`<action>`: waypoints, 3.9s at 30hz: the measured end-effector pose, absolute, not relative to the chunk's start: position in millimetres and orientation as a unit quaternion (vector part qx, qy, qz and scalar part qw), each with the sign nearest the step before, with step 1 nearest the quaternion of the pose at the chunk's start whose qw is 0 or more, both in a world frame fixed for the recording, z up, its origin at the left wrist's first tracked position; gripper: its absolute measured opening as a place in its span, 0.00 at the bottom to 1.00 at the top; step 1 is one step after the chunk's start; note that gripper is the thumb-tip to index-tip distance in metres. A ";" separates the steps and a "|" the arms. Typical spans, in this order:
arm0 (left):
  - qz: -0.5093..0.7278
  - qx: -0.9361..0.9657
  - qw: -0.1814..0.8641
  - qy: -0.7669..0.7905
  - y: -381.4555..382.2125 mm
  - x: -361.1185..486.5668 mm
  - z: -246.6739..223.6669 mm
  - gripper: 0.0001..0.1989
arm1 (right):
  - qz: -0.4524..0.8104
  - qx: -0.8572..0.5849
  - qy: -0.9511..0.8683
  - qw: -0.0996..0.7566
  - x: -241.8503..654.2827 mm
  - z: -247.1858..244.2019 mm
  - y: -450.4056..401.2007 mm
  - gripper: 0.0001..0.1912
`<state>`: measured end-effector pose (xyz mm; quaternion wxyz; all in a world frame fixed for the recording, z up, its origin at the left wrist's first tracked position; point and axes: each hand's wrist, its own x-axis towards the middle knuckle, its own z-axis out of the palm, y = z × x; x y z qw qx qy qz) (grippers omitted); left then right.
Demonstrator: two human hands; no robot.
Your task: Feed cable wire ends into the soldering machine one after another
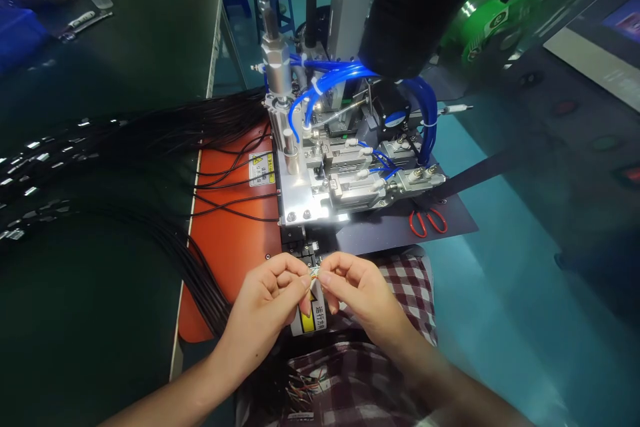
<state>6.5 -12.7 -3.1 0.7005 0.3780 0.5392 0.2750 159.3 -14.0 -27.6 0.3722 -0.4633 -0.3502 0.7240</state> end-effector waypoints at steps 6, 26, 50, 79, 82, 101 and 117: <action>0.266 0.374 0.717 0.525 -11.7 4.1 -4.1 0.08 | 0.708 -0.470 -0.364 0.381 159.4 -27.6 -13.9 0.10; 0.218 0.432 0.693 0.534 -10.8 4.0 -2.3 0.10 | 0.641 -0.513 -0.451 0.349 160.4 -24.3 -13.5 0.09; 0.215 0.771 0.283 0.528 7.0 -25.7 -15.0 0.11 | 0.641 -0.509 -0.390 0.422 168.5 -55.1 16.6 0.11; 0.030 0.895 0.060 0.442 14.5 -32.0 -25.2 0.26 | 0.638 -0.527 -0.386 0.409 159.1 -59.6 16.6 0.12; 0.032 0.896 0.059 0.439 15.5 -31.8 -24.5 0.26 | 0.636 -0.529 -0.389 0.405 158.8 -59.2 16.4 0.12; 0.050 0.895 0.048 0.441 16.9 -30.1 -21.5 0.24 | 0.633 -0.535 -0.395 0.395 158.8 -58.2 16.3 0.12; 0.008 0.895 0.058 0.442 15.4 -32.3 -21.6 0.26 | 0.634 -0.528 -0.401 0.398 160.3 -60.1 17.5 0.10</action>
